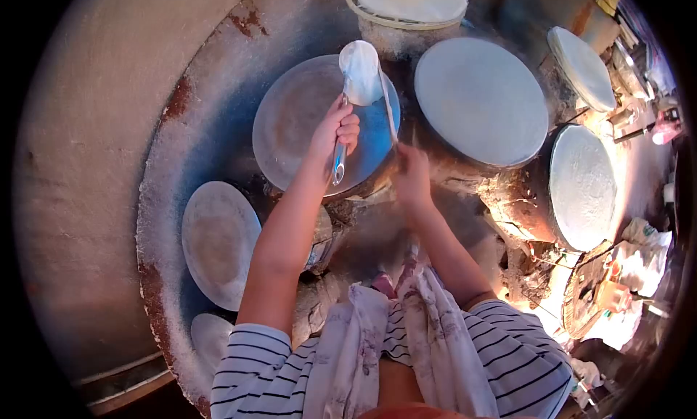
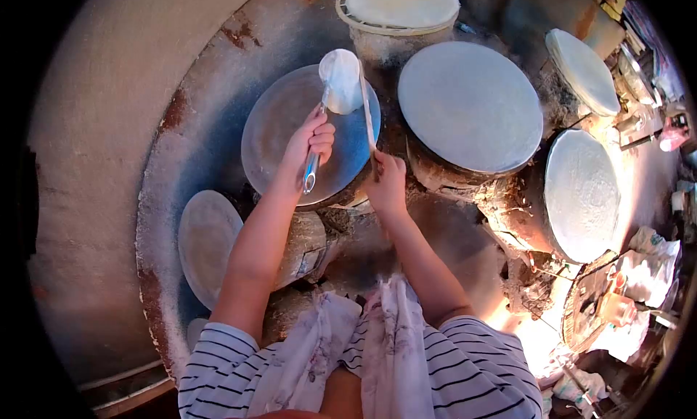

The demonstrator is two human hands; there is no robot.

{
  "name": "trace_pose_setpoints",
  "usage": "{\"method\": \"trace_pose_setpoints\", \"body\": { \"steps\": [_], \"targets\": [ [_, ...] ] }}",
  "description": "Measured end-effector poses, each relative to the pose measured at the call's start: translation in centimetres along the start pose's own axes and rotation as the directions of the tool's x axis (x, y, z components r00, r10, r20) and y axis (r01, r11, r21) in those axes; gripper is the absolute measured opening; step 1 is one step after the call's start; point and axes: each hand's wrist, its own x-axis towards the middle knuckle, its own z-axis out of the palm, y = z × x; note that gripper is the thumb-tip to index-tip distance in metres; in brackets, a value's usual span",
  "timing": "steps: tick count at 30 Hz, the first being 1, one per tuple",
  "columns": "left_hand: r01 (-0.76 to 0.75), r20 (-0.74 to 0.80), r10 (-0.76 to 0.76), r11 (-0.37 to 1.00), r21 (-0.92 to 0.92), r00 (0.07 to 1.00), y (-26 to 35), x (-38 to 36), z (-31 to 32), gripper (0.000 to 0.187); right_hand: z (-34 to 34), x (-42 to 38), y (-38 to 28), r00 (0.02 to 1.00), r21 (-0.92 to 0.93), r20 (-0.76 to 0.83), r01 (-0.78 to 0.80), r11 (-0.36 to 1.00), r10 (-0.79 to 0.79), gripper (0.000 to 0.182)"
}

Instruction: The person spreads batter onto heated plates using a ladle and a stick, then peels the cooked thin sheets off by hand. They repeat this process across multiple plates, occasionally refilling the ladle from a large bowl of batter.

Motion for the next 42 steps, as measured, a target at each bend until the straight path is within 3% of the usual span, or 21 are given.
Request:
{"method": "trace_pose_setpoints", "body": {
  "steps": [4, 5, 6, 7, 11, 13, 14, 16, 17, 18, 19, 22, 23, 26, 29, 32, 34, 35, 37, 38, 42],
  "targets": [
    [-0.159, -0.145, 0.252, 0.872, 0.463, 0.957, 2.0, 0.9, -0.7, 0.046, 1.4, 4.0, -1.4, 0.978, -0.273, 0.009, 0.204, 0.940, -0.209, 0.041],
    [-0.160, -0.135, 0.265, 0.840, 0.518, 0.955, 3.1, 0.9, -1.0, 0.050, 1.1, 4.5, -1.7, 0.973, -0.337, 0.005, 0.221, 0.915, -0.233, 0.040],
    [-0.146, -0.140, 0.270, 0.810, 0.567, 0.953, 4.0, 0.1, -1.4, 0.056, -0.6, 4.0, -2.6, 0.997, -0.136, 0.063, 0.042, 0.990, -0.034, 0.037],
    [-0.132, -0.151, 0.276, 0.785, 0.605, 0.949, 4.5, -0.9, -1.9, 0.061, -2.1, 2.5, -2.4, 0.972, -0.461, 0.090, 0.233, 0.856, -0.216, 0.036],
    [-0.077, -0.217, 0.350, 0.663, 0.745, 0.911, 5.2, -2.1, -3.4, 0.057, 1.0, 1.1, -4.0, 0.971, -0.505, 0.183, 0.228, 0.833, -0.154, 0.033],
    [-0.087, -0.085, 0.568, 0.269, 0.959, 0.819, 6.0, 0.6, -7.2, 0.052, 1.9, 3.6, -4.6, 0.966, -0.545, 0.168, 0.257, 0.798, -0.197, 0.031],
    [-0.101, -0.010, 0.600, 0.150, 0.984, 0.800, 6.8, 0.9, -8.9, 0.051, 1.1, 4.3, -4.5, 0.969, -0.526, 0.144, 0.248, 0.814, -0.202, 0.029],
    [-0.059, -0.033, 0.564, 0.145, 0.988, 0.825, 7.5, -1.2, -9.0, 0.053, -1.5, 3.1, -4.2, 0.970, -0.567, 0.109, 0.238, 0.788, -0.215, 0.026],
    [-0.037, -0.111, 0.520, 0.267, 0.963, 0.847, 7.8, -2.8, -6.1, 0.055, -1.4, 2.2, -3.2, 0.969, -0.588, 0.118, 0.243, 0.771, -0.215, 0.028],
    [-0.009, -0.185, 0.462, 0.387, 0.922, 0.867, 7.5, -3.9, -4.8, 0.057, -0.2, 1.4, -4.6, 0.991, -0.553, 0.098, 0.127, 0.824, -0.087, 0.029],
    [0.012, -0.197, 0.466, 0.370, 0.929, 0.863, 7.3, -4.4, -5.0, 0.057, 1.3, 0.8, -6.2, 0.997, -0.510, 0.070, 0.000, 0.860, 0.042, 0.031],
    [0.024, -0.167, 0.547, 0.259, 0.965, 0.820, 7.9, -4.7, -5.0, 0.058, 3.9, 3.4, -5.8, 0.949, -0.519, 0.203, 0.312, 0.796, -0.239, 0.030],
    [0.027, -0.167, 0.571, 0.245, 0.969, 0.804, 8.3, -5.1, -5.0, 0.057, 2.9, 4.2, -5.4, 0.958, -0.442, 0.193, 0.280, 0.852, -0.214, 0.029],
    [0.094, -0.225, 0.570, 0.249, 0.964, 0.790, 8.7, -7.3, -6.3, 0.055, -0.9, 3.6, -3.1, 0.949, -0.481, 0.147, 0.316, 0.818, -0.280, 0.033],
    [0.126, -0.190, 0.570, 0.150, 0.981, 0.799, 8.8, -7.6, -6.7, 0.056, 1.9, 2.3, -3.8, 0.956, -0.375, 0.189, 0.280, 0.884, -0.223, 0.036],
    [0.136, -0.192, 0.627, 0.137, 0.981, 0.755, 8.4, -6.8, -6.5, 0.056, 0.5, 5.3, -4.2, 0.908, -0.355, 0.203, 0.417, 0.837, -0.367, 0.037],
    [0.083, -0.185, 0.637, 0.186, 0.979, 0.748, 8.2, -7.7, -6.5, 0.056, -1.8, 6.4, -5.0, 0.899, -0.411, 0.250, 0.436, 0.801, -0.361, 0.038],
    [0.106, -0.227, 0.616, 0.228, 0.968, 0.754, 7.7, -8.8, -6.3, 0.057, -1.8, 6.6, -2.7, 0.920, -0.418, 0.167, 0.391, 0.820, -0.354, 0.037],
    [0.097, -0.254, 0.594, 0.284, 0.954, 0.763, 8.0, -9.6, -5.2, 0.059, -0.3, 6.2, -3.4, 0.906, -0.377, 0.298, 0.402, 0.834, -0.302, 0.034],
    [0.113, -0.272, 0.601, 0.288, 0.951, 0.752, 7.8, -9.9, -4.7, 0.059, 1.3, 6.1, -3.9, 0.889, -0.288, 0.277, 0.439, 0.851, -0.364, 0.033],
    [0.043, -0.277, 0.645, 0.353, 0.935, 0.712, 7.4, -11.0, -6.0, 0.058, 2.6, 7.4, -4.4, 0.855, -0.301, 0.321, 0.499, 0.813, -0.407, 0.030]
  ]
}}
